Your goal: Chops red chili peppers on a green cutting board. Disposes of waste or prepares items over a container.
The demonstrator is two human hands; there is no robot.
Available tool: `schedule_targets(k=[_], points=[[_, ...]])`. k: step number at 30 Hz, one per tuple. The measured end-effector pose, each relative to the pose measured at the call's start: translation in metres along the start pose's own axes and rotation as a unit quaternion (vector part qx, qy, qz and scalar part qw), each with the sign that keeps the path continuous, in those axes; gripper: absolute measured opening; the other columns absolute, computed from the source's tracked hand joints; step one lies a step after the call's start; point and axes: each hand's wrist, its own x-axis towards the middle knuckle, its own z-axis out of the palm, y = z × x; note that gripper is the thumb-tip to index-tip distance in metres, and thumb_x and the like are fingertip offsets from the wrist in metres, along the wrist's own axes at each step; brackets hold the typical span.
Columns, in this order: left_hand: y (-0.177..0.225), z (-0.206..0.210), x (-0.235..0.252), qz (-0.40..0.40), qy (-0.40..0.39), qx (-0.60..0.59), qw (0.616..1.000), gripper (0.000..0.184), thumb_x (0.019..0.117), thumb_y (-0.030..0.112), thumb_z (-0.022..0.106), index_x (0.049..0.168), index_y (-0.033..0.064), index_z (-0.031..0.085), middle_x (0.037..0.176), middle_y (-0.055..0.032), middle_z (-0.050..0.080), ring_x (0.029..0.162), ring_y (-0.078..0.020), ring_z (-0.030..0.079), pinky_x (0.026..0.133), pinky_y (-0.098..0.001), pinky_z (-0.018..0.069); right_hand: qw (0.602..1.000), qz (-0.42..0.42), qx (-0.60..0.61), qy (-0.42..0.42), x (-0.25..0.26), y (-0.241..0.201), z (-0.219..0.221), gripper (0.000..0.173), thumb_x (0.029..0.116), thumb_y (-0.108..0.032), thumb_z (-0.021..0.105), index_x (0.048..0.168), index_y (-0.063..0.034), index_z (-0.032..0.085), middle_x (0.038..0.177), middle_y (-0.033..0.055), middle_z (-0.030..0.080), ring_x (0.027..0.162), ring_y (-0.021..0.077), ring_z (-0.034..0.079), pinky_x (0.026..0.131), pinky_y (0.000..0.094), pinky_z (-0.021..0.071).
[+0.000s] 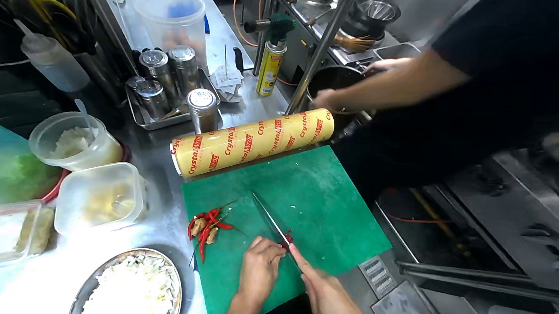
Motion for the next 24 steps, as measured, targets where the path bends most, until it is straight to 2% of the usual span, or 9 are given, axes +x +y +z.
schedule_targets(k=[2,5,8,10,15,17,22,24], points=[[0.0,0.001,0.001,0.0,0.003,0.002,1.0,0.012,0.0877,0.006,0.071,0.088,0.0122,0.081,0.094,0.0007,0.077,0.094,-0.0116,0.072,0.089,-0.0245,0.0582,1.0,-0.005,0.0,0.002,0.004,0.002,0.005,0.061,0.1045,-0.01,0.045,0.163,-0.0159,0.032,0.08,0.0153,0.069,0.062,0.0296,0.067,0.063,0.0453,0.0594],[0.0,0.0,0.0,0.0,0.001,0.007,1.0,0.011,0.0877,0.006,0.071,0.088,0.012,0.081,0.094,0.0007,0.076,0.095,-0.0122,0.071,0.089,-0.0248,0.0581,0.999,0.014,0.008,-0.041,0.005,-0.007,-0.012,0.06,0.1067,-0.011,0.042,0.165,-0.0177,0.027,0.078,0.0143,0.069,0.063,0.0292,0.067,0.065,0.046,0.0588],[0.0,0.0,0.0,-0.003,0.006,0.009,1.0,0.01,0.0872,0.006,0.072,0.087,0.0118,0.081,0.093,0.0006,0.076,0.094,-0.0112,0.072,0.088,-0.024,0.0584,1.0,0.001,-0.003,-0.002,0.008,0.001,0.01,0.062,0.1047,-0.011,0.044,0.164,-0.0174,0.03,0.08,0.0146,0.068,0.062,0.0292,0.067,0.063,0.0451,0.0594],[-0.001,0.0,0.0,-0.003,0.005,0.012,1.0,0.01,0.0876,0.006,0.072,0.087,0.0127,0.081,0.094,0.001,0.076,0.095,-0.0107,0.071,0.088,-0.0236,0.0582,1.0,-0.003,-0.006,-0.006,0.011,0.003,0.013,0.061,0.1056,-0.012,0.043,0.165,-0.0188,0.028,0.084,0.0148,0.069,0.065,0.029,0.067,0.065,0.0447,0.0598],[-0.004,-0.005,-0.004,0.006,-0.004,0.025,1.0,0.013,0.0899,0.01,0.068,0.099,0.009,0.077,0.106,-0.0033,0.075,0.102,-0.0145,0.071,0.092,-0.0273,0.0587,0.997,0.025,0.013,-0.073,0.016,-0.005,-0.011,0.059,0.11,-0.018,0.038,0.166,-0.0207,0.021,0.087,0.0157,0.071,0.071,0.0309,0.069,0.073,0.0468,0.0592],[-0.001,-0.006,-0.004,-0.012,-0.008,0.042,0.999,0.013,0.0909,0.011,0.07,0.101,0.0087,0.077,0.106,-0.0036,0.075,0.103,-0.0161,0.071,0.093,-0.0288,0.0582,0.995,0.037,0.014,-0.094,0.017,-0.007,-0.016,0.059,0.1106,-0.019,0.037,0.167,-0.0221,0.018,0.089,0.0162,0.071,0.073,0.0311,0.069,0.075,0.047,0.059],[0.003,-0.005,0.001,-0.017,-0.018,0.059,0.998,0.012,0.0887,0.01,0.068,0.093,0.011,0.08,0.1,-0.0011,0.076,0.098,-0.0155,0.071,0.09,-0.0282,0.0582,0.992,0.047,0.007,-0.115,0.011,-0.012,-0.025,0.061,0.1105,-0.018,0.036,0.167,-0.0234,0.015,0.084,0.0161,0.069,0.068,0.0316,0.068,0.071,0.0481,0.0581],[0.002,-0.005,0.0,-0.02,-0.012,0.05,0.998,0.012,0.0891,0.009,0.069,0.093,0.0114,0.08,0.1,-0.0005,0.077,0.099,-0.0143,0.071,0.09,-0.0275,0.0583,0.997,0.027,0.01,-0.07,0.009,-0.007,-0.008,0.061,0.109,-0.016,0.039,0.166,-0.0202,0.019,0.081,0.0147,0.069,0.066,0.0297,0.067,0.067,0.0465,0.0588]])
